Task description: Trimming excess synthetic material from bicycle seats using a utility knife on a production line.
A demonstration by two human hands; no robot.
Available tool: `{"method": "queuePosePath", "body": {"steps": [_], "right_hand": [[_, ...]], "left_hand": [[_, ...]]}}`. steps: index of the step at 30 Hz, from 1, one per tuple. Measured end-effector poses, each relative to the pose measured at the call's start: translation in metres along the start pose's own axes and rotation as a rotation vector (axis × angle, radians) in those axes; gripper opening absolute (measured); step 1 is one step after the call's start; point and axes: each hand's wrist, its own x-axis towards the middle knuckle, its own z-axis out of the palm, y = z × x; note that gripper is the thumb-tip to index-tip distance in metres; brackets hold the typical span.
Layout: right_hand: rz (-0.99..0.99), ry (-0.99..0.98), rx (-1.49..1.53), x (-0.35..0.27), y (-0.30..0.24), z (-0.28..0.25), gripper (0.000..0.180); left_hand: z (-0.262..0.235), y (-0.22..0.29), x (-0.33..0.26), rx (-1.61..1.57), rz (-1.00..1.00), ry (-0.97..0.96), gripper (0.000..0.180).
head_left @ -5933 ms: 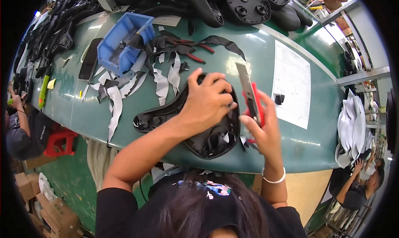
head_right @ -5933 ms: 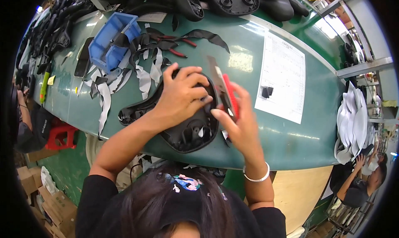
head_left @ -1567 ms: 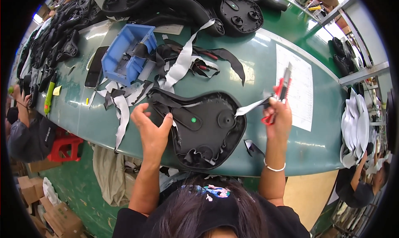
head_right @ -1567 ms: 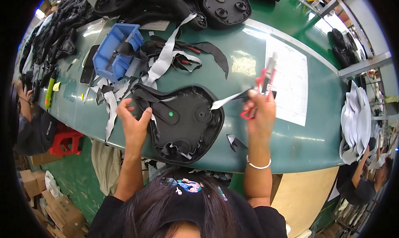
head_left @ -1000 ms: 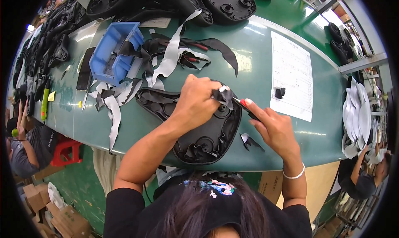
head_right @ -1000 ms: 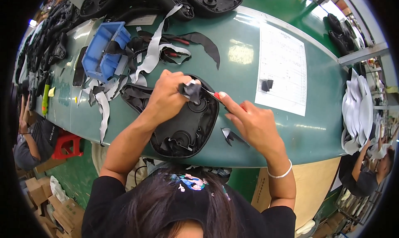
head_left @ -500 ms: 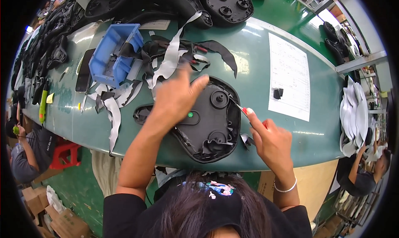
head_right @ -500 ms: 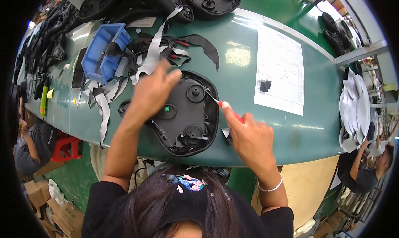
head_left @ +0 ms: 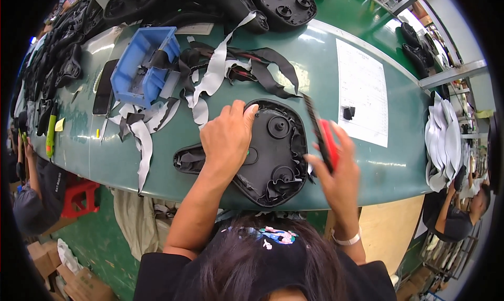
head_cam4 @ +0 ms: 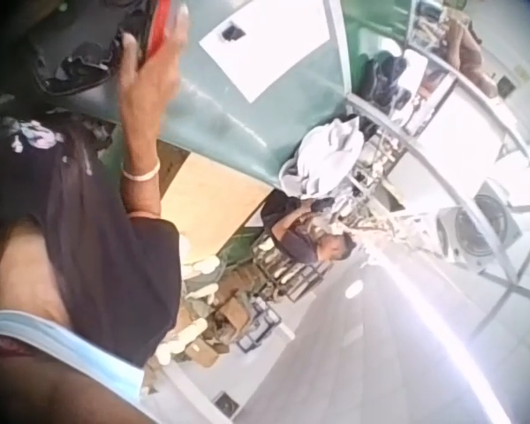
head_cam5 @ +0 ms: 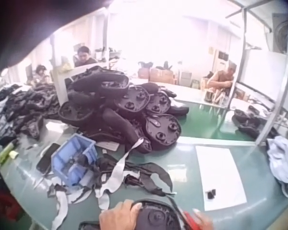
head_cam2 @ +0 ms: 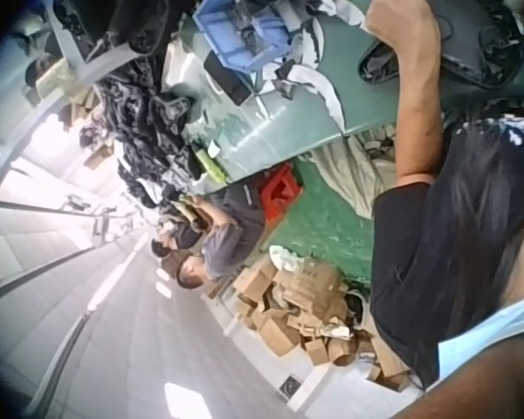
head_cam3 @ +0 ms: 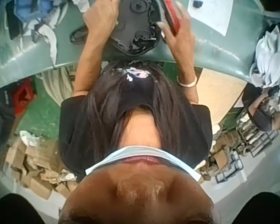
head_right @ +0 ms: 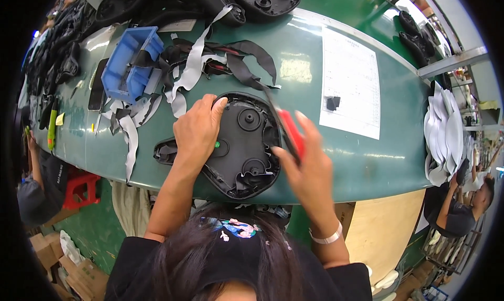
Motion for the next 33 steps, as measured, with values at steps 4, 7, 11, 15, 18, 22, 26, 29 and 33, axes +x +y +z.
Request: {"method": "queuePosePath", "body": {"steps": [4, 7, 11, 15, 18, 22, 26, 29, 33], "right_hand": [[-0.219, -0.038, -0.289, 0.035, 0.018, 0.038, 0.053], [0.091, -0.199, 0.125, 0.042, 0.013, 0.014, 0.045], [0.431, -0.083, 0.671, 0.040, 0.015, 0.000, 0.038], [0.215, -0.161, 0.575, 0.036, 0.012, 0.009, 0.044], [0.095, -0.094, 0.192, 0.026, 0.033, -0.014, 0.054], [-0.151, -0.264, -0.308, 0.024, 0.042, -0.025, 0.049], [-0.193, -0.321, -0.495, 0.013, 0.014, -0.040, 0.047], [-0.067, -0.414, -0.584, -0.004, -0.003, -0.048, 0.047], [-0.200, -0.393, -0.599, 0.054, 0.022, -0.053, 0.045]], "left_hand": [[0.005, 0.000, 0.001, -0.010, -0.020, -0.001, 0.040], [0.003, -0.003, 0.003, -0.053, -0.095, 0.023, 0.035], [-0.004, 0.016, 0.017, -0.342, 0.472, 0.367, 0.026], [0.014, 0.032, 0.019, -0.132, 0.765, 0.020, 0.015], [0.021, 0.024, 0.027, -0.270, 0.652, 0.123, 0.011], [0.021, 0.032, 0.030, -0.277, 0.667, 0.092, 0.014], [0.010, 0.020, 0.036, -0.347, 0.425, 0.444, 0.014], [0.005, 0.011, 0.033, -0.392, 0.246, 0.576, 0.016], [-0.024, 0.009, 0.014, -1.401, -0.250, 0.117, 0.027]]}}
